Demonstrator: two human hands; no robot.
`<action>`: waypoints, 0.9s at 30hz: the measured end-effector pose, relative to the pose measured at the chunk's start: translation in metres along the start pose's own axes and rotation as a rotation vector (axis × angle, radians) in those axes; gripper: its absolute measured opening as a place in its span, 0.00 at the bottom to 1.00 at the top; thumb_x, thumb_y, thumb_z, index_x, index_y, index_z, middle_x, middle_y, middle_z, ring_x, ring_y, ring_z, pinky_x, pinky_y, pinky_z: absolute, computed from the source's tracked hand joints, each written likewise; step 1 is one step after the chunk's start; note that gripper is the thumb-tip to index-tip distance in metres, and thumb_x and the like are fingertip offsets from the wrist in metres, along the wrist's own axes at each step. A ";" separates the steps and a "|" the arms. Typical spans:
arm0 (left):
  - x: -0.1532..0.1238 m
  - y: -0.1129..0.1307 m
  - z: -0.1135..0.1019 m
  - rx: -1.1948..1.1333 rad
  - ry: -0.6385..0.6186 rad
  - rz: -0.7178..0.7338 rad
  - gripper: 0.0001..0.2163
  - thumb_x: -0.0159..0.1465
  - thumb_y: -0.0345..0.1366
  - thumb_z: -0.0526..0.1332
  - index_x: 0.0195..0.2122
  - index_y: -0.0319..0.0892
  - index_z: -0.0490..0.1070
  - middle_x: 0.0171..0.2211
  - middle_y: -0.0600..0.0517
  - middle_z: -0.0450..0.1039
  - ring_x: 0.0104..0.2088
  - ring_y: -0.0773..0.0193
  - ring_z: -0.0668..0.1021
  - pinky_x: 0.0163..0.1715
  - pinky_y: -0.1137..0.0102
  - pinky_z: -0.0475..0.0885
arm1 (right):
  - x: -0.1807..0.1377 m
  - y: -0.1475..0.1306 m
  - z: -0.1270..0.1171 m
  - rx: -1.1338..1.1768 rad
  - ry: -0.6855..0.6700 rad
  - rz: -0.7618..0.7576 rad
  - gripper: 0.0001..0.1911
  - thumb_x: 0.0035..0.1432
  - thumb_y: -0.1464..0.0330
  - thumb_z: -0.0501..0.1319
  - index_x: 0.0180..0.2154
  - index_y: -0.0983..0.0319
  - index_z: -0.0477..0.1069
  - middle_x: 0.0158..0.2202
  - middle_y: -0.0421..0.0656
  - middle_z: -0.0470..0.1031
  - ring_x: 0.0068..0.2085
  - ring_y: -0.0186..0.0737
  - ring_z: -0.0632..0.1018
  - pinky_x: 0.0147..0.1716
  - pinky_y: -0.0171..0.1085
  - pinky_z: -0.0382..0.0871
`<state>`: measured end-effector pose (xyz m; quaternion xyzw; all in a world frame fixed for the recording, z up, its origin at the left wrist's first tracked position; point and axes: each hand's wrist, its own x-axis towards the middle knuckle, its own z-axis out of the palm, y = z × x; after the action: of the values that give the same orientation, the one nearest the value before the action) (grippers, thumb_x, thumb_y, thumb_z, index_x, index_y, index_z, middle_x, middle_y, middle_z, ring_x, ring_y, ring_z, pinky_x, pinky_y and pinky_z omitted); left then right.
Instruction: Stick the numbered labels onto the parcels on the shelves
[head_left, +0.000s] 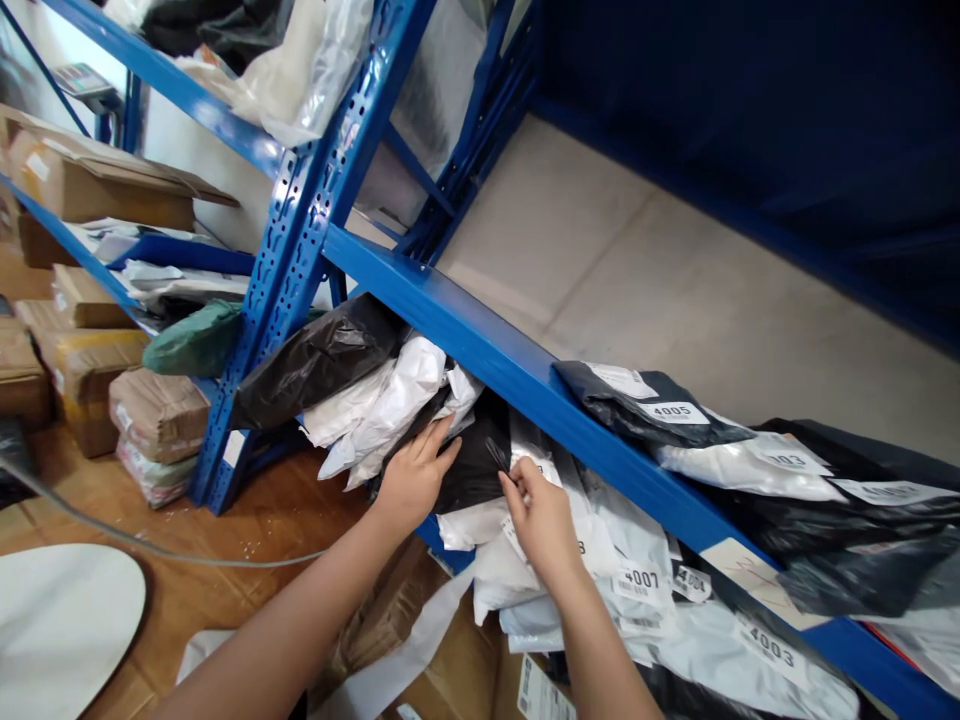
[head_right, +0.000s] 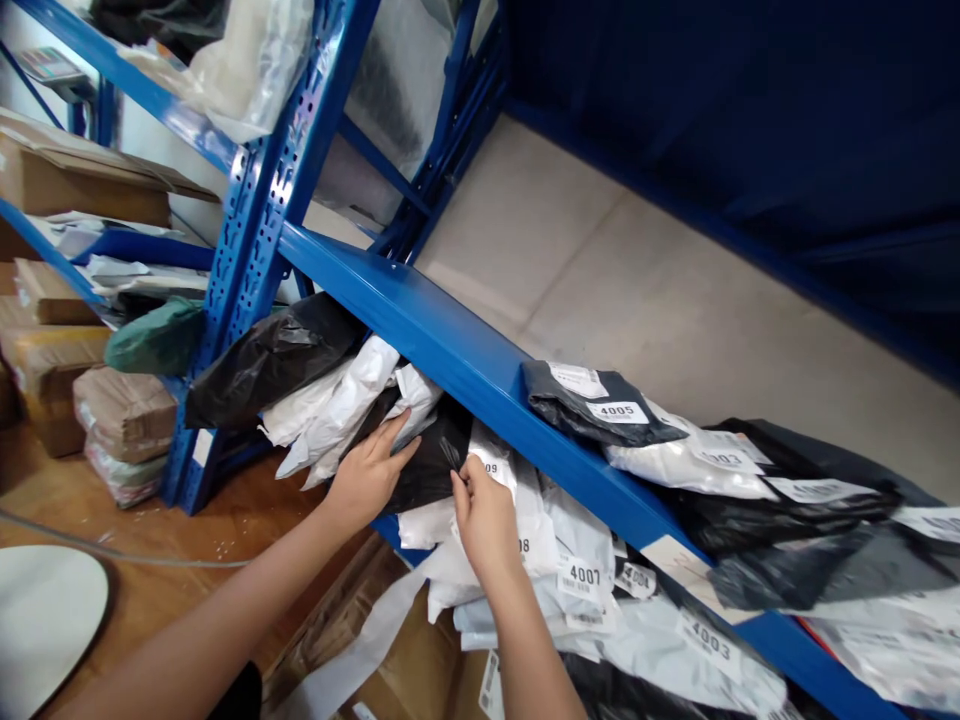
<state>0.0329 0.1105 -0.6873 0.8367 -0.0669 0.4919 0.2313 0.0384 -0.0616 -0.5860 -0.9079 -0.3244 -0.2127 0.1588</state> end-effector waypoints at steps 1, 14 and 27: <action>0.000 -0.001 -0.003 -0.027 -0.001 0.010 0.20 0.62 0.22 0.50 0.53 0.41 0.70 0.64 0.42 0.57 0.60 0.50 0.65 0.57 0.56 0.64 | -0.003 0.001 -0.003 0.026 0.002 -0.028 0.12 0.62 0.63 0.50 0.26 0.57 0.56 0.17 0.34 0.61 0.18 0.34 0.65 0.22 0.33 0.57; -0.003 -0.008 -0.003 0.128 0.025 0.196 0.15 0.66 0.23 0.47 0.46 0.33 0.72 0.64 0.44 0.57 0.62 0.59 0.63 0.56 0.66 0.68 | -0.041 0.012 -0.007 -0.039 0.079 -0.173 0.12 0.62 0.65 0.56 0.26 0.58 0.60 0.18 0.32 0.64 0.17 0.29 0.67 0.20 0.27 0.61; -0.005 -0.007 -0.001 0.156 0.043 0.207 0.13 0.66 0.25 0.49 0.44 0.32 0.72 0.63 0.43 0.58 0.62 0.57 0.64 0.53 0.65 0.70 | -0.036 0.012 0.004 0.037 0.144 -0.072 0.12 0.59 0.63 0.59 0.24 0.59 0.63 0.17 0.34 0.66 0.18 0.29 0.68 0.20 0.29 0.61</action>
<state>0.0316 0.1168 -0.6938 0.8301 -0.1093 0.5346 0.1150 0.0223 -0.0881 -0.6086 -0.8748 -0.3486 -0.2770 0.1908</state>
